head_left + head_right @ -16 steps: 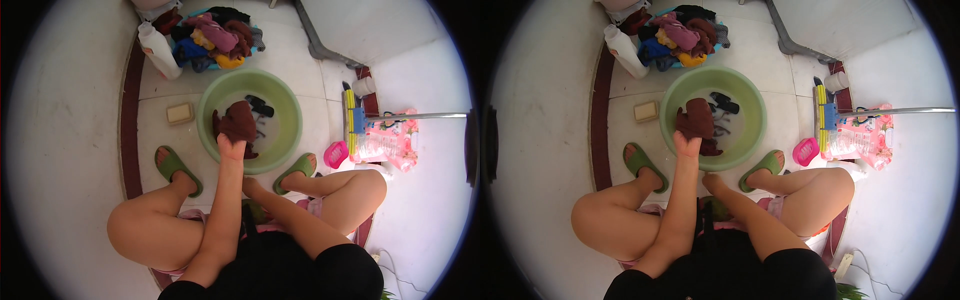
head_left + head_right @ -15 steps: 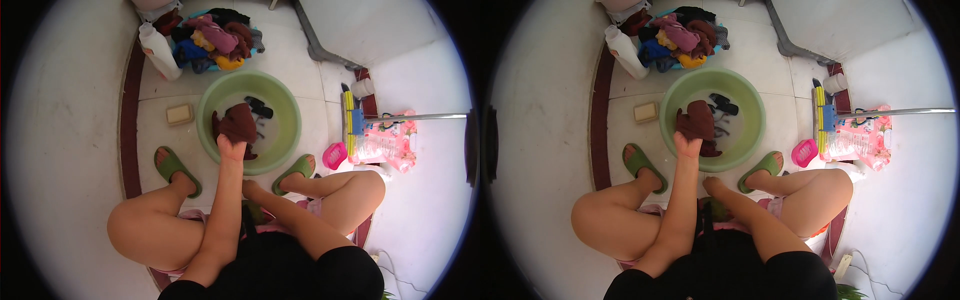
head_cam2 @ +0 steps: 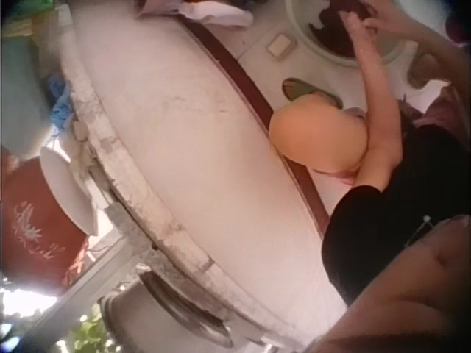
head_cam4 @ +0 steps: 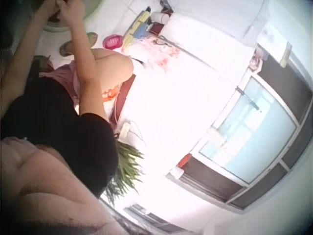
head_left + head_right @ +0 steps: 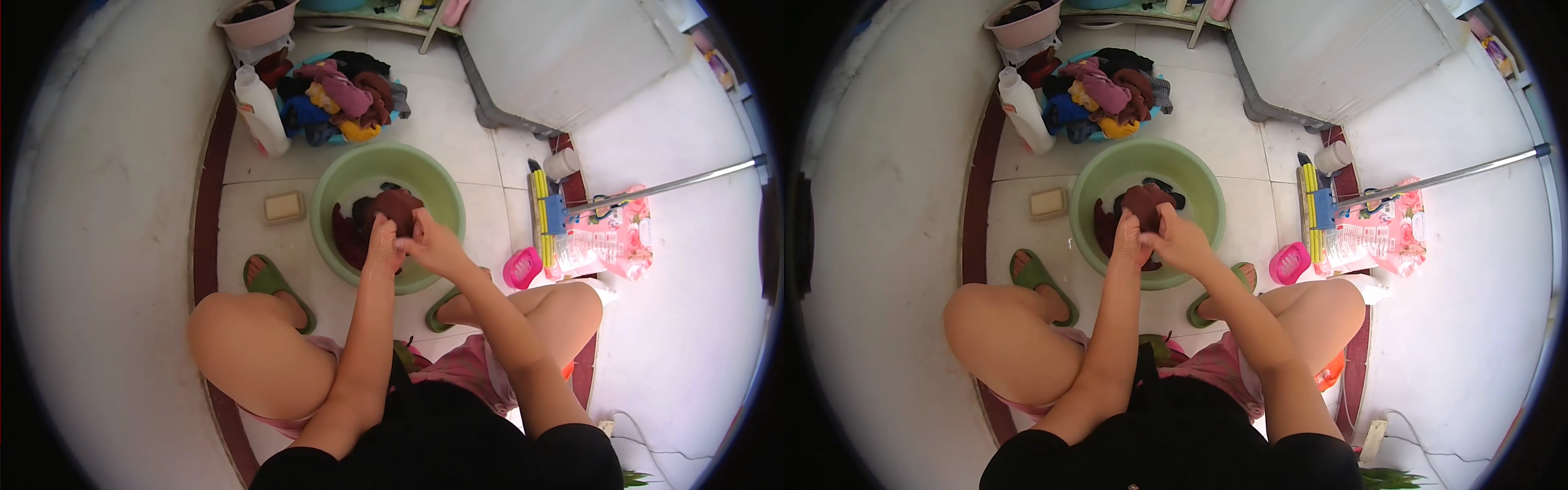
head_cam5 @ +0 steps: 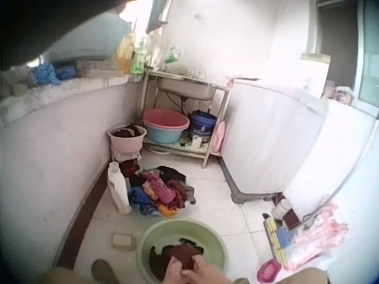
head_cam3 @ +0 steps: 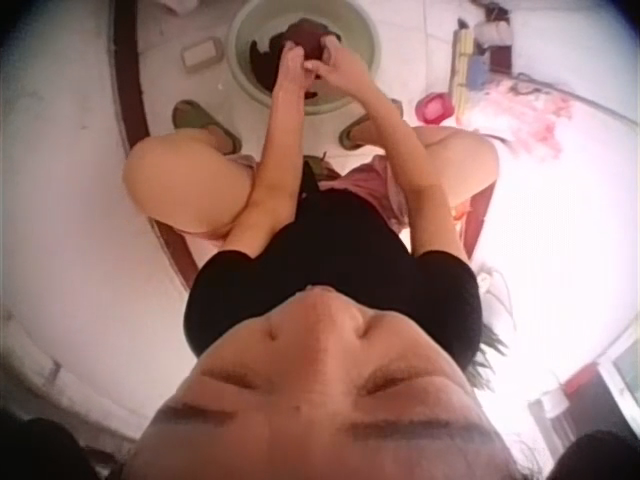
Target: The person hand washes clothes by rubbing a bar of soap onto garments, scrubbing and wringing them, and washing them in a basin of water.
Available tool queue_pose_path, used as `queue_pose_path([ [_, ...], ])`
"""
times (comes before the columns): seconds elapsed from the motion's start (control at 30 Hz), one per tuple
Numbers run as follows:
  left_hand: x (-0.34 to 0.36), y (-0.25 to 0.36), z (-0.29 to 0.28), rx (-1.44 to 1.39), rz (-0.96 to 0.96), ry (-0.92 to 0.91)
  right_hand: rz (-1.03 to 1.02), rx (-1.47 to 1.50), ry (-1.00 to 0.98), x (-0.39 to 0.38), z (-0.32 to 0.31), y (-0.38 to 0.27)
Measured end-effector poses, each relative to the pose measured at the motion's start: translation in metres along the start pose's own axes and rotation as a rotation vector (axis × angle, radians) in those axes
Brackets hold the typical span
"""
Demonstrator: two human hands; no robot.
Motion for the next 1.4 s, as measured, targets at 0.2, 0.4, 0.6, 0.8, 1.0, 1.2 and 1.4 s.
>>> queue_pose_path([
  [0.2, -0.008, 0.003, 0.006, 0.199, 0.326, -0.24, -0.053, 0.389, 0.049, -0.001, -0.011, -0.019],
  [0.4, 0.004, -0.023, 0.013, -0.28, 0.338, -0.066, 0.043, 0.724, 0.099, -0.038, 0.009, -0.05],
  [0.6, -0.016, -0.041, 0.009, 1.184, 0.842, 0.056, 0.093, 1.091, 0.333, -0.016, -0.028, -0.05],
  [0.8, -0.017, -0.059, 0.003, 0.589, 0.519, 0.089, 0.003, 0.992, 0.431, -0.008, -0.05, -0.048],
  [1.0, -0.006, -0.056, -0.01, -0.42, -0.047, 0.158, -0.05, 0.829, 0.374, -0.011, -0.041, -0.056],
  [1.2, -0.006, -0.035, -0.01, -0.2, -0.031, -0.009, -0.521, -0.098, -0.109, -0.047, -0.002, -0.062],
  [1.4, -0.036, -0.011, 0.04, -0.352, 0.337, -0.215, -0.529, 0.06, 0.211, -0.026, 0.004, -0.064],
])
Point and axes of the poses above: each hand's wrist, its own x-axis towards the middle knuckle, its own z-axis out of the palm, y = z × x, the point moved 1 cm from there along x, towards the middle knuckle, and after that the axes turned 7 degrees about x, right-handed, at the moved point
